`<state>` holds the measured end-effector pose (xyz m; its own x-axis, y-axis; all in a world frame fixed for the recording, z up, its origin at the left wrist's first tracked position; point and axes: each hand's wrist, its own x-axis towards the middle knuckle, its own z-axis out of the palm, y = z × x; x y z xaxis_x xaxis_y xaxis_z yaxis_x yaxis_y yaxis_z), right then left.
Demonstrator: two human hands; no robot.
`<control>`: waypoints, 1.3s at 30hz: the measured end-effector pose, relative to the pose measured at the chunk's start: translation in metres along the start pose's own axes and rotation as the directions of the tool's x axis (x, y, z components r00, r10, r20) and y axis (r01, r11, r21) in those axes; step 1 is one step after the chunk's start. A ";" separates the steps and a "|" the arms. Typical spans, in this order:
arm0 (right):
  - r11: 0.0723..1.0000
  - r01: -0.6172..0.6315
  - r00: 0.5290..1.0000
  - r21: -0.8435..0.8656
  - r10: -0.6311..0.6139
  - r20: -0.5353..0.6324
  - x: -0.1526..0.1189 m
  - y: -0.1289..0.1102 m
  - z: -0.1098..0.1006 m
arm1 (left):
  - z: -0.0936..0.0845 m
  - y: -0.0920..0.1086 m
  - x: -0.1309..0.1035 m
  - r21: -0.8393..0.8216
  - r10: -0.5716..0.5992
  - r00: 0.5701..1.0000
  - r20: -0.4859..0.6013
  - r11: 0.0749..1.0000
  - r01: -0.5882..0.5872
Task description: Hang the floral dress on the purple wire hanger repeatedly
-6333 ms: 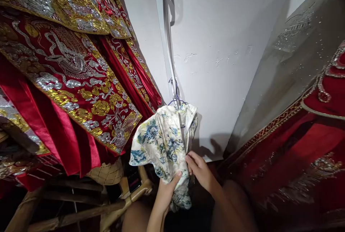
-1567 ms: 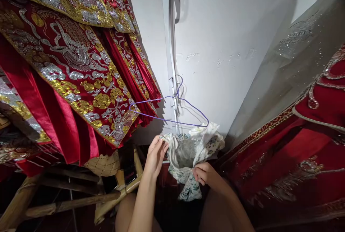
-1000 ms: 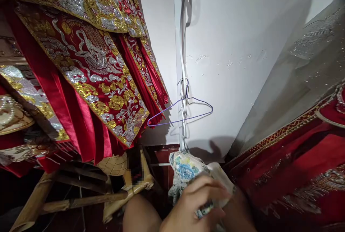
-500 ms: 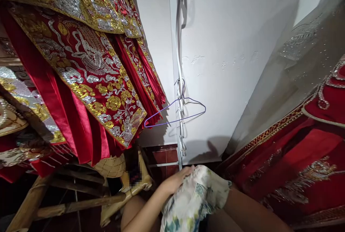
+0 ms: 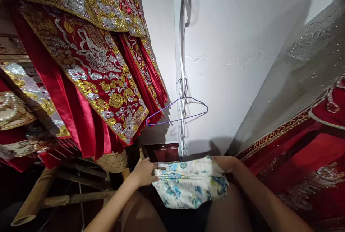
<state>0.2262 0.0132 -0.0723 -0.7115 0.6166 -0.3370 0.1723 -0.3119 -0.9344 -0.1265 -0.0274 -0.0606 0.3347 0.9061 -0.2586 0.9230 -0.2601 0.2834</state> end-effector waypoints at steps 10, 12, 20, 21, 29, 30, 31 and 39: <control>0.944 0.309 0.913 -0.115 -0.329 -0.242 -0.002 -0.050 -0.044 | -0.055 0.000 0.000 -0.141 0.071 0.889 -0.452 0.979 -0.150; 0.917 0.326 0.870 -0.229 -0.386 -0.306 0.008 -0.062 -0.046 | -0.066 0.003 0.003 -0.161 0.021 0.834 -0.552 0.978 -0.131; 0.560 0.086 0.758 -0.824 -0.573 -0.310 0.065 -0.079 -0.062 | -0.099 0.024 0.016 -0.134 -0.060 0.638 -0.768 0.989 -0.068; 0.524 0.057 0.763 -0.850 -0.572 -0.302 0.070 -0.079 -0.063 | -0.102 0.028 0.017 -0.108 -0.041 0.624 -0.781 0.992 -0.071; 0.540 0.025 0.759 -0.841 -0.558 -0.335 0.066 -0.071 -0.048 | -0.125 0.054 0.040 0.081 0.083 0.596 -0.799 0.996 -0.030; 0.553 0.030 0.758 -0.833 -0.556 -0.342 0.063 -0.070 -0.045 | -0.128 0.057 0.044 0.090 0.078 0.604 -0.794 0.996 -0.011; 0.565 0.033 0.756 -0.825 -0.554 -0.349 0.059 -0.069 -0.042 | -0.129 0.060 0.048 0.096 0.070 0.611 -0.788 0.995 0.010; 0.597 0.012 0.776 -0.802 -0.512 -0.369 0.049 -0.070 -0.023 | -0.134 0.084 0.082 0.144 0.145 0.606 -0.782 0.988 -0.050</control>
<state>0.1947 0.0816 -0.0259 -0.3886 0.9048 0.1740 0.6413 0.4012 -0.6541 -0.0464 0.0699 0.0655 0.1885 0.7722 0.6068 0.9228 -0.3507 0.1597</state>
